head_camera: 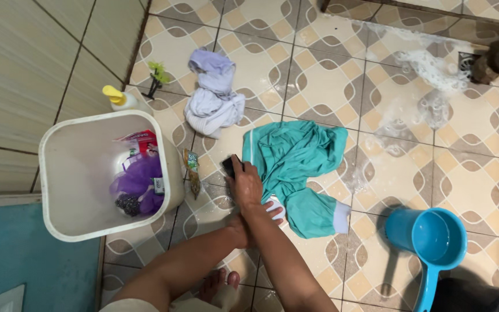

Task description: The person hand-washes clothes on a tiled bathroom floor using a bar of soap and water from a blue scoop. They scrub a white cloth and then a teal garment, repeatedly applying soap and rinsing with water.

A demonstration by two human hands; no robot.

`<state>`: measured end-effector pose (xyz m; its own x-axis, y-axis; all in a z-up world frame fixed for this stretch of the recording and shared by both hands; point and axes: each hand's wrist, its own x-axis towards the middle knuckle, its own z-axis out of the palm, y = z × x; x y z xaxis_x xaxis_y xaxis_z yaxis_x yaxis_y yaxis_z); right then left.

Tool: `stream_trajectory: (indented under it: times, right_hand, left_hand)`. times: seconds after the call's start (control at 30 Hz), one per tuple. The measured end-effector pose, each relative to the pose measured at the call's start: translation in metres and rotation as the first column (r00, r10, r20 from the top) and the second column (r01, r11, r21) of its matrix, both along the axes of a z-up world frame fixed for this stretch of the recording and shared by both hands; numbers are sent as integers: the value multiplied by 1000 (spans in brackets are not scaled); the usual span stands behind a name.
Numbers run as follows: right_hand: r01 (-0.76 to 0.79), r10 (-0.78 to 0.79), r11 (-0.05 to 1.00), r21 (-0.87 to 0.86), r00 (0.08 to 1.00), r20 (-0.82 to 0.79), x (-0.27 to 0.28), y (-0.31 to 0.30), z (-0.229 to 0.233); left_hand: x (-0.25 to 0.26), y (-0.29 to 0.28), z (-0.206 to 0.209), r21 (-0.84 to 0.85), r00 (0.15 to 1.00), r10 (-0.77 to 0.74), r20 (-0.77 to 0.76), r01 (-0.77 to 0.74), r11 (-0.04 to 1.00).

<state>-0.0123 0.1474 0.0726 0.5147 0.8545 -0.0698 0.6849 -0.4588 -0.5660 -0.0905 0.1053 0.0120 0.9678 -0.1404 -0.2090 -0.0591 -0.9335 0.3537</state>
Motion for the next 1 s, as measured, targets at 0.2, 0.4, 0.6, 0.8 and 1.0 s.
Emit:
stream_trajectory:
  times: [0.2, 0.4, 0.6, 0.8, 1.0]
  right_hand:
    - [-25, 26, 999, -31, 998, 63, -8, -15, -38]
    - [495, -13, 865, 86, 193, -981, 43, -39, -54]
    - [463, 50, 884, -68, -237, -970, 58, -57, -16]
    - [613, -6, 788, -57, -86, -996, 90, -183, -14]
    - [883, -478, 390, 261, 437, -762, 131, -308, -42]
  left_hand:
    - [-5, 11, 9, -6, 990, -33, -135, 33, 999]
    - [-19, 6, 16, 72, 908, -38, -417, 75, 995]
    - [-13, 18, 28, 99, 950, -45, -310, 79, 992]
    - [18, 34, 56, 80, 974, 226, 10, -226, 971]
    - [87, -57, 65, -333, 969, 221, -114, -247, 910]
